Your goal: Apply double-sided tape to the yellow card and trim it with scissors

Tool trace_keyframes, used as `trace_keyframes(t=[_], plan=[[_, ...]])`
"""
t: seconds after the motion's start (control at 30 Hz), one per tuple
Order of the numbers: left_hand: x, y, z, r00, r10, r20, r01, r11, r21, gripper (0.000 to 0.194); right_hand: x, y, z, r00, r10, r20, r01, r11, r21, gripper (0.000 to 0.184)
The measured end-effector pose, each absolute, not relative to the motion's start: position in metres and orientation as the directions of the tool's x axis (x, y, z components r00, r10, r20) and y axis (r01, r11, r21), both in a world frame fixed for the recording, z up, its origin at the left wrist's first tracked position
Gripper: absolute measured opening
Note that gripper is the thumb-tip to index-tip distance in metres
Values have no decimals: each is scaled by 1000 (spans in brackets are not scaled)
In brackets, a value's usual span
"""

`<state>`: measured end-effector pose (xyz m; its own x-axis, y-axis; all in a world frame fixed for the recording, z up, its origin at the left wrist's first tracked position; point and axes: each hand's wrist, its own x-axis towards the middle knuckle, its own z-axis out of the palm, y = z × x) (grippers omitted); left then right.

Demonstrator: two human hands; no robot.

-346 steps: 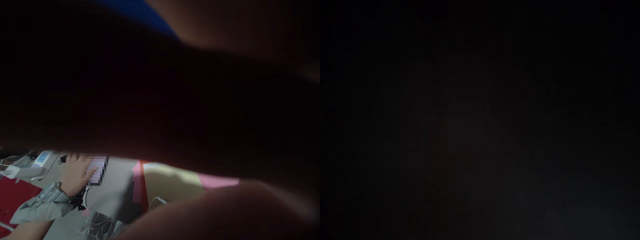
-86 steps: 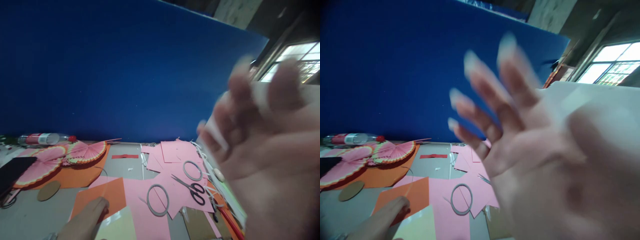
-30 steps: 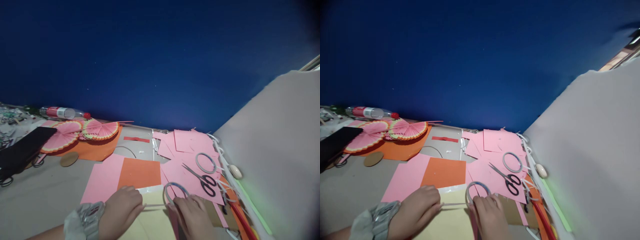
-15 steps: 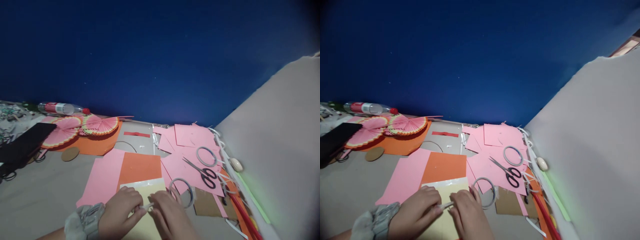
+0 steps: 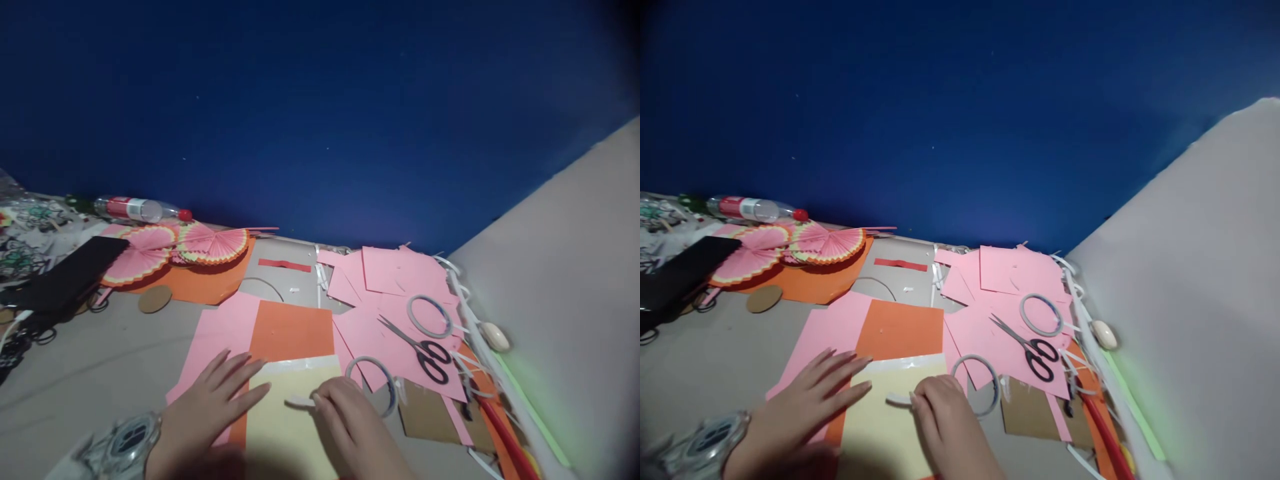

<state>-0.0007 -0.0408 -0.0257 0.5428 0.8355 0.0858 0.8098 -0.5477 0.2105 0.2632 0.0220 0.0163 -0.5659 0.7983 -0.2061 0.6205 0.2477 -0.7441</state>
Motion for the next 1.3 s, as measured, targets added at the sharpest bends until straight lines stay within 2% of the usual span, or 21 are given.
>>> trace_keyframes(t=[0.03, 0.1, 0.27, 0.43, 0.53, 0.67, 0.77, 0.83, 0.9, 0.93, 1.03, 1.13, 1.2, 1.3], plan=[[-5, -45, -36, 533, 836, 133, 827, -548, 124, 79, 261, 24, 16, -560, 796, -230, 633, 233, -738, 25], [-8, -53, -53, 540, 835, 102, 837, -546, 37, 86, 258, 28, 18, -549, 794, -262, 657, 215, -723, 26], [-2, -57, -65, 516, 856, -40, 857, -515, 19, 91, 255, 40, 26, -587, 762, -274, 634, 222, -740, 25], [0, -51, -60, 572, 816, 83, 820, -571, -36, 80, 258, 50, 38, -601, 724, -340, 615, 147, -775, 21], [0, -50, -60, 587, 796, 150, 809, -579, -95, 75, 268, 60, 41, -537, 775, -333, 590, 63, -805, 26], [-3, -53, -58, 592, 785, 183, 805, -572, -153, 74, 299, 77, 35, -378, 867, -324, 439, -140, -888, 29], [-1, -55, -52, 561, 815, 148, 826, -540, -160, 76, 315, 84, 33, -267, 942, -202, 269, -129, -955, 27], [4, -55, -47, 532, 840, 102, 844, -517, -141, 77, 313, 82, 37, -245, 953, -178, 246, -117, -962, 27], [12, -53, -46, 524, 849, 64, 850, -517, -96, 77, 298, 76, 43, -312, 926, -214, 354, -95, -930, 27], [16, -51, -46, 525, 849, 62, 850, -521, -74, 77, 287, 71, 45, -409, 878, -249, 428, -57, -902, 28], [27, -44, -54, 544, 817, 194, 838, -541, -70, 72, 255, 56, 43, -580, 717, -386, 622, 84, -778, 28], [30, -37, -62, 548, 729, 410, 829, -540, -148, 47, 235, 49, 32, -586, 674, -450, 700, 142, -700, 26], [31, -35, -65, 531, 721, 445, 840, -517, -165, 42, 228, 48, 28, -574, 663, -480, 730, 150, -666, 27], [31, -35, -62, 500, 762, 411, 862, -483, -152, 43, 220, 50, 28, -539, 678, -500, 762, 140, -632, 28]])
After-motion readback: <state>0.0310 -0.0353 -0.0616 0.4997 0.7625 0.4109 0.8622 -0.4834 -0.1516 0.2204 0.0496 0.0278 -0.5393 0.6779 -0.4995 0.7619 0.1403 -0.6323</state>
